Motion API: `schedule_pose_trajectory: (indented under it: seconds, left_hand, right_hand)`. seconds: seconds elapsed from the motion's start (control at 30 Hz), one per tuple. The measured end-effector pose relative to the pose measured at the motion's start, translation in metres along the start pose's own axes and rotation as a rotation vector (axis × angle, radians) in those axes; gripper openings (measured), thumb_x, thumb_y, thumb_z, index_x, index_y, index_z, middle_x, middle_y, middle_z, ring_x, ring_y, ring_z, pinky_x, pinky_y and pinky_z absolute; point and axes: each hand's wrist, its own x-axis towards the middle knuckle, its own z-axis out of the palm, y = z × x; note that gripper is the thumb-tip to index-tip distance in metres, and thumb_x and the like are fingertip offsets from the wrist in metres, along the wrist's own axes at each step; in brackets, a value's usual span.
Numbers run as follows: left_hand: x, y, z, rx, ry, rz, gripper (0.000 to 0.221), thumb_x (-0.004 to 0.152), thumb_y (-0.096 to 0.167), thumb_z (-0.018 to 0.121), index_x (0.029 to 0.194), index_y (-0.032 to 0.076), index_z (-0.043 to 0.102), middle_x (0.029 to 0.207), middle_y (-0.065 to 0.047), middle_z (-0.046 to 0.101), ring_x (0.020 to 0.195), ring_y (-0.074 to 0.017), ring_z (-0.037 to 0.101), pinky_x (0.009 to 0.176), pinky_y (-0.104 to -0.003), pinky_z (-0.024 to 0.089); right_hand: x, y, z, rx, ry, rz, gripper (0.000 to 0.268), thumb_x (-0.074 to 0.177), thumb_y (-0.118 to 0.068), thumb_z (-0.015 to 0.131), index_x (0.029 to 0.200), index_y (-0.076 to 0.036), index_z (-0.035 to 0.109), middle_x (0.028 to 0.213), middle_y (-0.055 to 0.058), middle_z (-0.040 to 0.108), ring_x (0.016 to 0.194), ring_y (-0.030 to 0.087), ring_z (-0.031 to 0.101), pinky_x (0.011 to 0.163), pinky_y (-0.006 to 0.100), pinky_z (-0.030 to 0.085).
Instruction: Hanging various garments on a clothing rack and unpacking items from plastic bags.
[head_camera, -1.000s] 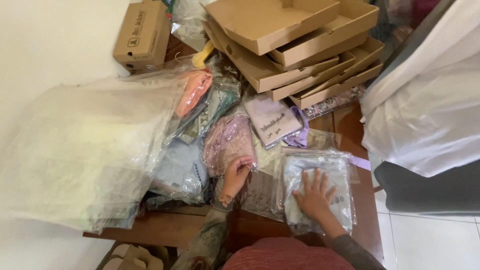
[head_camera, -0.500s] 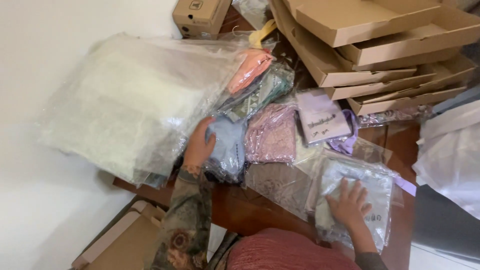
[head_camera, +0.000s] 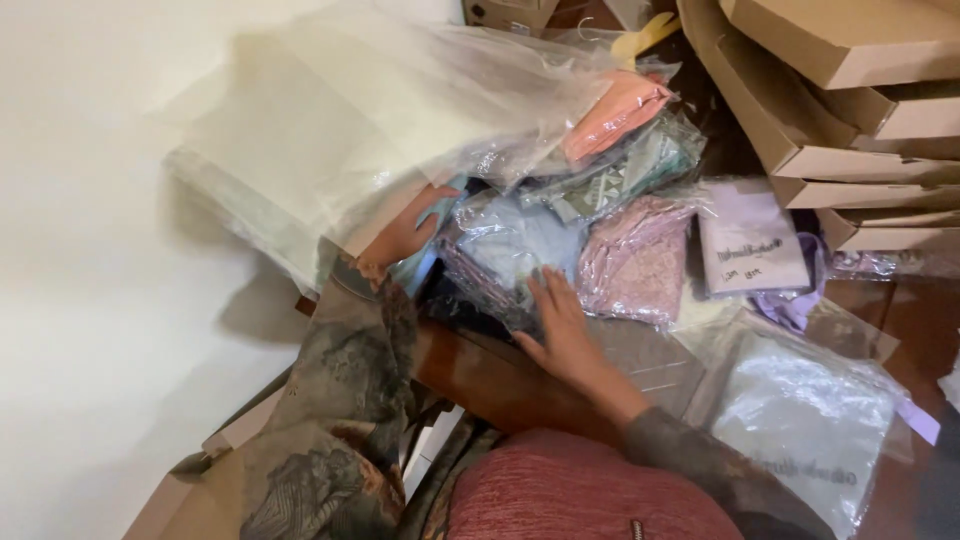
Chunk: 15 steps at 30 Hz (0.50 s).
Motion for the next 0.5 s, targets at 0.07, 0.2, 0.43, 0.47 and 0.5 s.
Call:
schedule_pose_trajectory:
  seconds: [0.07, 0.2, 0.43, 0.47, 0.5]
  left_hand:
    - [-0.005, -0.013, -0.003, -0.024, -0.035, 0.158, 0.047, 0.098, -0.004, 0.045, 0.142, 0.008, 0.054, 0.154, -0.018, 0.053, 0.15, -0.0367, 0.042, 0.124, -0.042, 0.03]
    - [-0.013, 0.024, -0.005, 0.195, -0.044, 0.008, 0.041, 0.098, 0.001, 0.053, 0.138, 0.009, 0.06, 0.146, -0.014, 0.057, 0.143, -0.0334, 0.05, 0.114, -0.039, 0.042]
    - [-0.034, 0.036, 0.05, 0.097, 0.002, 0.075, 0.036, 0.095, 0.001, 0.059, 0.13, 0.008, 0.062, 0.155, -0.017, 0.05, 0.143, -0.034, 0.048, 0.112, -0.04, 0.044]
    - [-0.04, 0.046, 0.06, 0.07, -0.003, 0.037, 0.038, 0.093, 0.001, 0.062, 0.13, 0.008, 0.063, 0.154, -0.019, 0.049, 0.143, -0.0364, 0.045, 0.115, -0.042, 0.041]
    - [-0.051, 0.052, 0.073, 0.065, -0.009, 0.042, 0.038, 0.093, 0.001, 0.062, 0.13, 0.008, 0.063, 0.154, -0.019, 0.049, 0.143, -0.0364, 0.045, 0.115, -0.042, 0.041]
  right_hand:
    - [0.033, -0.038, 0.005, -0.117, -0.057, -0.027, 0.101, 0.075, -0.032, 0.088, 0.154, -0.005, 0.03, 0.161, 0.028, 0.023, 0.148, 0.051, 0.02, 0.117, 0.062, 0.023]
    - [0.049, -0.036, 0.02, -0.458, -0.32, 0.241, 0.124, 0.065, -0.044, 0.093, 0.161, -0.017, 0.02, 0.168, 0.024, 0.007, 0.148, 0.055, 0.006, 0.119, 0.063, 0.019]
    - [0.056, 0.029, 0.003, -0.318, -0.058, -0.005, 0.102, 0.064, -0.008, 0.085, 0.154, -0.022, 0.04, 0.163, 0.022, 0.031, 0.144, 0.055, 0.033, 0.114, 0.057, 0.038]
    - [0.061, 0.03, -0.009, -0.285, -0.074, 0.018, 0.1, 0.063, -0.003, 0.083, 0.152, -0.022, 0.043, 0.162, 0.02, 0.037, 0.142, 0.052, 0.04, 0.112, 0.054, 0.042]
    - [0.065, 0.03, -0.019, -0.289, -0.071, 0.025, 0.1, 0.063, -0.003, 0.083, 0.152, -0.022, 0.043, 0.162, 0.02, 0.037, 0.142, 0.052, 0.04, 0.112, 0.054, 0.042]
